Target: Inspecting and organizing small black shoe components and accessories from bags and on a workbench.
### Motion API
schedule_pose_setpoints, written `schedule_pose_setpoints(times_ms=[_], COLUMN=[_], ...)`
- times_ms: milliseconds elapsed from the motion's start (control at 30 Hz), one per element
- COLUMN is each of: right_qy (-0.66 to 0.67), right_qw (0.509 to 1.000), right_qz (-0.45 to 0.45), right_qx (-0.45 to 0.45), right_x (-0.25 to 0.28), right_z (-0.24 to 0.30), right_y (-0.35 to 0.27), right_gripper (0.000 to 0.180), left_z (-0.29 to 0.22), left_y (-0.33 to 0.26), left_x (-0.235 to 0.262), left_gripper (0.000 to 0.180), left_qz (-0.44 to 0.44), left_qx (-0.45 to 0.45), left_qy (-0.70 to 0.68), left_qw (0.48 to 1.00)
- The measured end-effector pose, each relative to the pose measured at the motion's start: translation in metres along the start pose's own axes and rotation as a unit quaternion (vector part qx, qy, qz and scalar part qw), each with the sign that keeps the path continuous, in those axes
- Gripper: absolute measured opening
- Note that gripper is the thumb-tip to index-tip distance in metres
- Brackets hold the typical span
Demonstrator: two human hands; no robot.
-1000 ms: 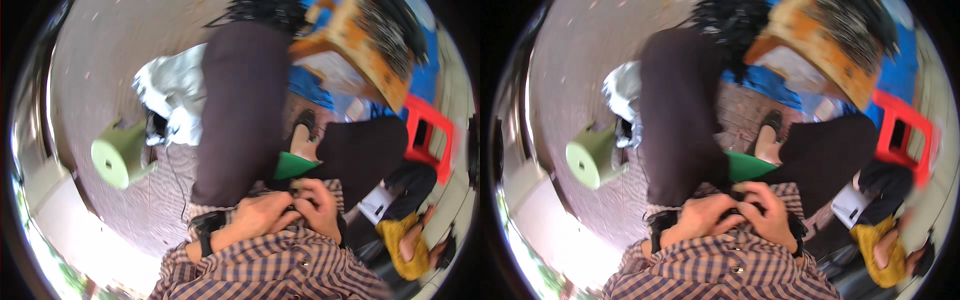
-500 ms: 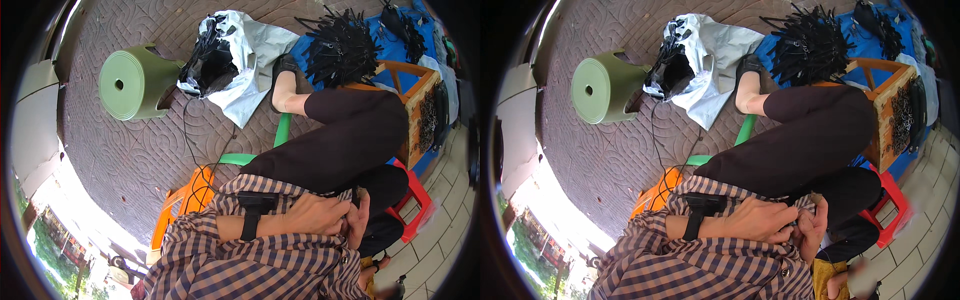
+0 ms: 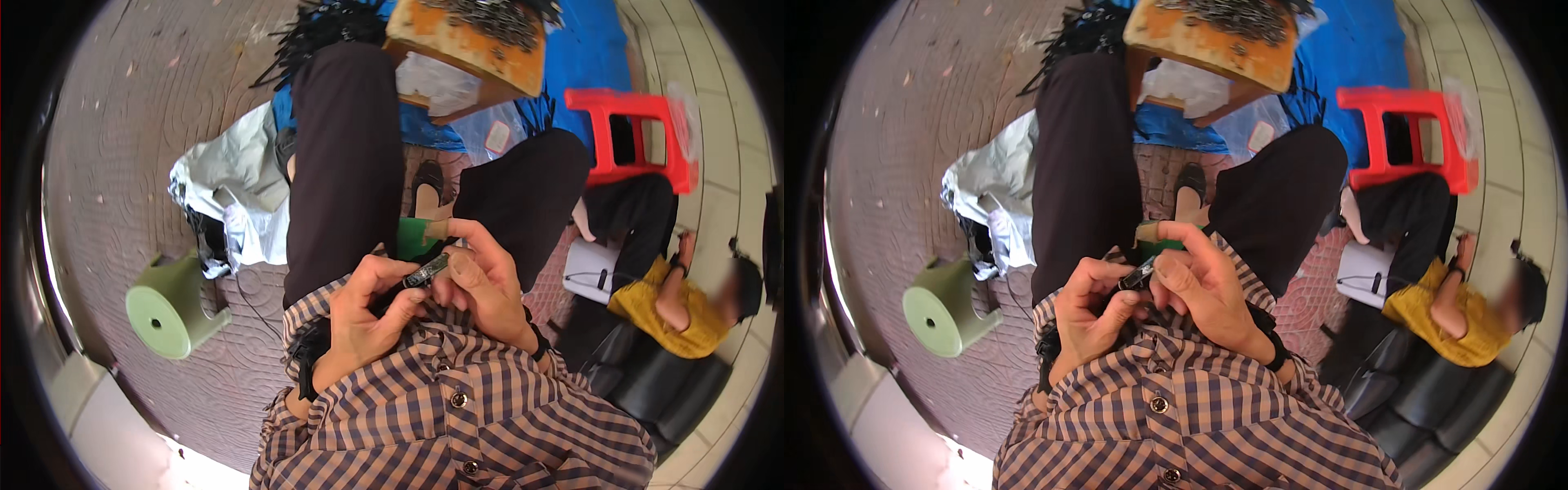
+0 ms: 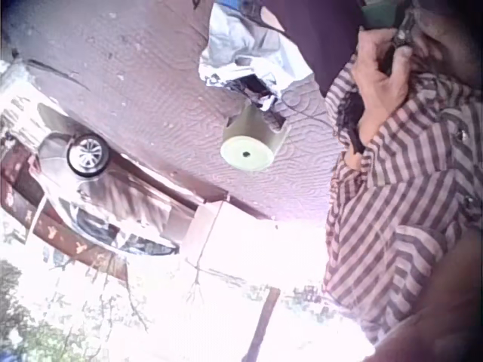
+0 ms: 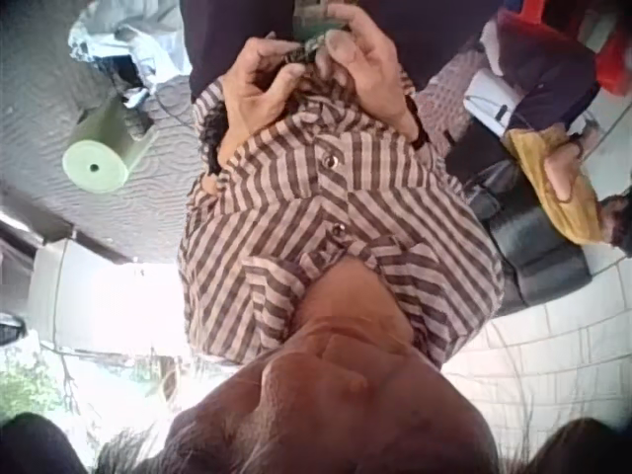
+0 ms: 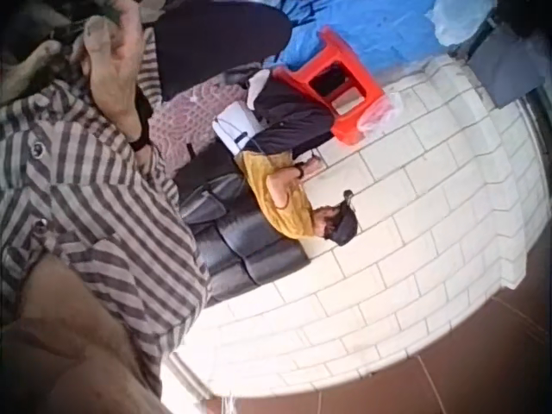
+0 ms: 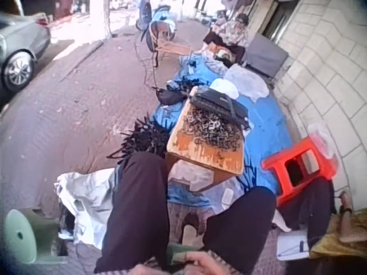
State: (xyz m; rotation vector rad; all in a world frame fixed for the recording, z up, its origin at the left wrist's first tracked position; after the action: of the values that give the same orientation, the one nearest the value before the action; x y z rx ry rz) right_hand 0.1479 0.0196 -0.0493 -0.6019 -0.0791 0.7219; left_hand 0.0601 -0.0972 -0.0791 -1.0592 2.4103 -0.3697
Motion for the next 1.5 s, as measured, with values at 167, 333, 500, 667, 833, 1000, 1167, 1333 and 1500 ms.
schedule_pose_setpoints(times_ms=[167, 333, 500, 667, 833, 1000, 1167, 1333, 1500], right_qy=[-0.049, 0.014, 0.118, 0.067, 0.048, 0.026, -0.024, -0.045, -0.013], right_qw=[0.995, 0.997, 0.992, 0.995, 0.996, 0.962, 0.958, 0.980, 0.984], right_qz=[-0.041, -0.028, -0.041, -0.059, 0.006, 0.019, 0.002, -0.006, 0.006], right_qx=[0.082, 0.065, 0.008, 0.048, 0.078, 0.269, 0.284, 0.192, 0.175], right_x=[0.024, 0.034, 0.034, 0.033, 0.040, 0.041, 0.041, 0.046, 0.044], right_z=[0.001, -0.009, -0.015, -0.008, -0.007, 0.001, 0.003, -0.004, -0.006], right_y=[-0.017, -0.024, -0.027, -0.030, -0.022, -0.019, -0.019, -0.018, -0.016], right_gripper=[0.034, 0.032, 0.036, 0.034, 0.033, 0.032, 0.028, 0.022, 0.024], left_z=[-0.008, -0.016, -0.020, -0.017, 0.002, 0.006, 0.003, -0.002, -0.002], left_y=[-0.005, -0.017, -0.026, -0.025, -0.013, -0.007, -0.008, -0.012, -0.013], left_x=[-0.023, -0.038, -0.042, -0.038, -0.028, -0.027, -0.032, -0.041, -0.038], left_gripper=[0.020, 0.025, 0.027, 0.027, 0.021, 0.029, 0.034, 0.032, 0.013], left_qz=[0.034, 0.015, -0.034, -0.029, 0.015, 0.120, 0.151, 0.130, 0.122], left_qx=[-0.161, -0.282, -0.348, -0.305, -0.001, 0.121, 0.139, 0.007, -0.014], left_qy=[0.190, 0.340, 0.386, 0.373, 0.090, -0.007, -0.035, 0.014, 0.075], left_qw=[0.968, 0.897, 0.854, 0.876, 0.996, 0.985, 0.978, 0.991, 0.990])
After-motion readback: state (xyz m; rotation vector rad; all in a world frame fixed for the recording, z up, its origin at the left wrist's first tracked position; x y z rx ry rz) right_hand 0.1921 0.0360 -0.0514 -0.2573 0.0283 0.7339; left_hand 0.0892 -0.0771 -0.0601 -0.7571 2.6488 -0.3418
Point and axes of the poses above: each hand's wrist, its own y-axis towards the middle knuckle, its own x-axis out of the back of the hand, z = x × y, the point moved 5 cm from there along y, towards the middle knuckle, and after that the axes turned 12 degrees about -z, right-handed, at the moved point
